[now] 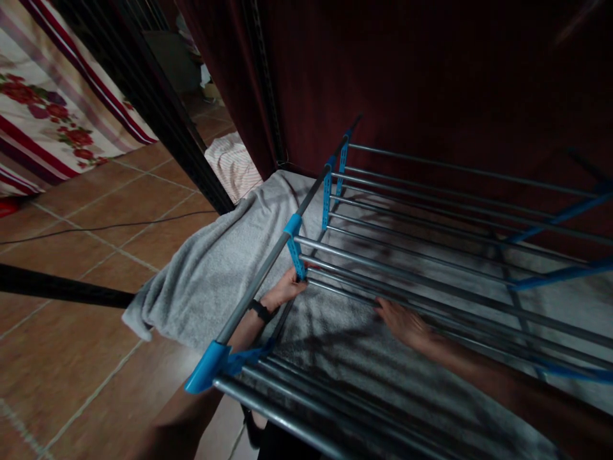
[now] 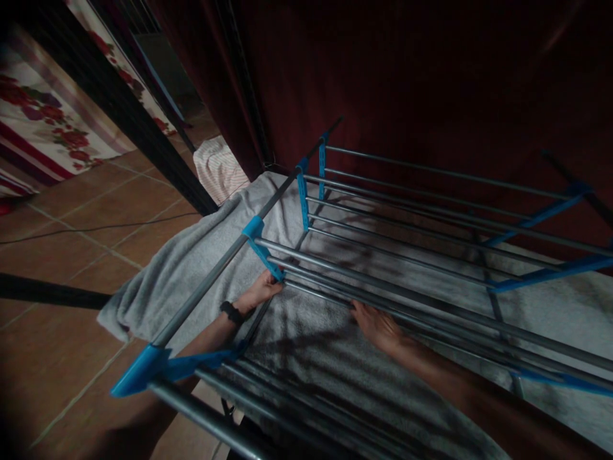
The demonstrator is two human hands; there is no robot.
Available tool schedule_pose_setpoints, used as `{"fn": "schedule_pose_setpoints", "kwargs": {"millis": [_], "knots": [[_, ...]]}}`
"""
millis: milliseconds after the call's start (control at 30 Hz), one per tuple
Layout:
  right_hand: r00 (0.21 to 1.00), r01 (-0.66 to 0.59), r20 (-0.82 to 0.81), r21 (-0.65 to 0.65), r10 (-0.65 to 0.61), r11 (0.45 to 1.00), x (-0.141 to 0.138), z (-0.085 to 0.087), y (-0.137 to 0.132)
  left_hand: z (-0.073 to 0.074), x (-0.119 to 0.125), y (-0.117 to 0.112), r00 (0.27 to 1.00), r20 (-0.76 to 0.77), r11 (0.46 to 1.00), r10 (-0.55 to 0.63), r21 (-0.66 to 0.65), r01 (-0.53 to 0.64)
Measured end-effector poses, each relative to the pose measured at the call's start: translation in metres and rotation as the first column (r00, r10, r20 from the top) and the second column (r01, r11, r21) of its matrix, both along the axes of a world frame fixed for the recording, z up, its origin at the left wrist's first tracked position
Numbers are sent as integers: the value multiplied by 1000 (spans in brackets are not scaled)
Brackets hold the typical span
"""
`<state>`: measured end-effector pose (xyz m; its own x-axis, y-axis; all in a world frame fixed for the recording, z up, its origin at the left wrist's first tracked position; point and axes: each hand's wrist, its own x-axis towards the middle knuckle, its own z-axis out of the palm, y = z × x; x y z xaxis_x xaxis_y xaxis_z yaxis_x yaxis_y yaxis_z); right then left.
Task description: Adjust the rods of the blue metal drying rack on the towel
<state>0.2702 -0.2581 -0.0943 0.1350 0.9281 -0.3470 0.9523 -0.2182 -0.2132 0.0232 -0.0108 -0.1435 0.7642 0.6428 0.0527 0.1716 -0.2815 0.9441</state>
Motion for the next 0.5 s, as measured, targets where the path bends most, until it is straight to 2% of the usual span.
{"fn": "schedule_pose_setpoints", "kwargs": {"millis": [67,167,367,500], "knots": [[999,13,-30,21,-12,1000,3,-6,-1,-1,-1,3,998,3,998,-55,-4,55],[999,21,-26,30,-20,999,6,-10,-3,1,-1,5,997,-14,997,-74,-2,74],[999,8,33,54,-10,999,6,-9,-1,11,2,3,997,-31,996,-77,46,78],[997,9,82,34,-12,999,4,-6,2,12,4,-1,998,-9,997,-63,38,63]]}}
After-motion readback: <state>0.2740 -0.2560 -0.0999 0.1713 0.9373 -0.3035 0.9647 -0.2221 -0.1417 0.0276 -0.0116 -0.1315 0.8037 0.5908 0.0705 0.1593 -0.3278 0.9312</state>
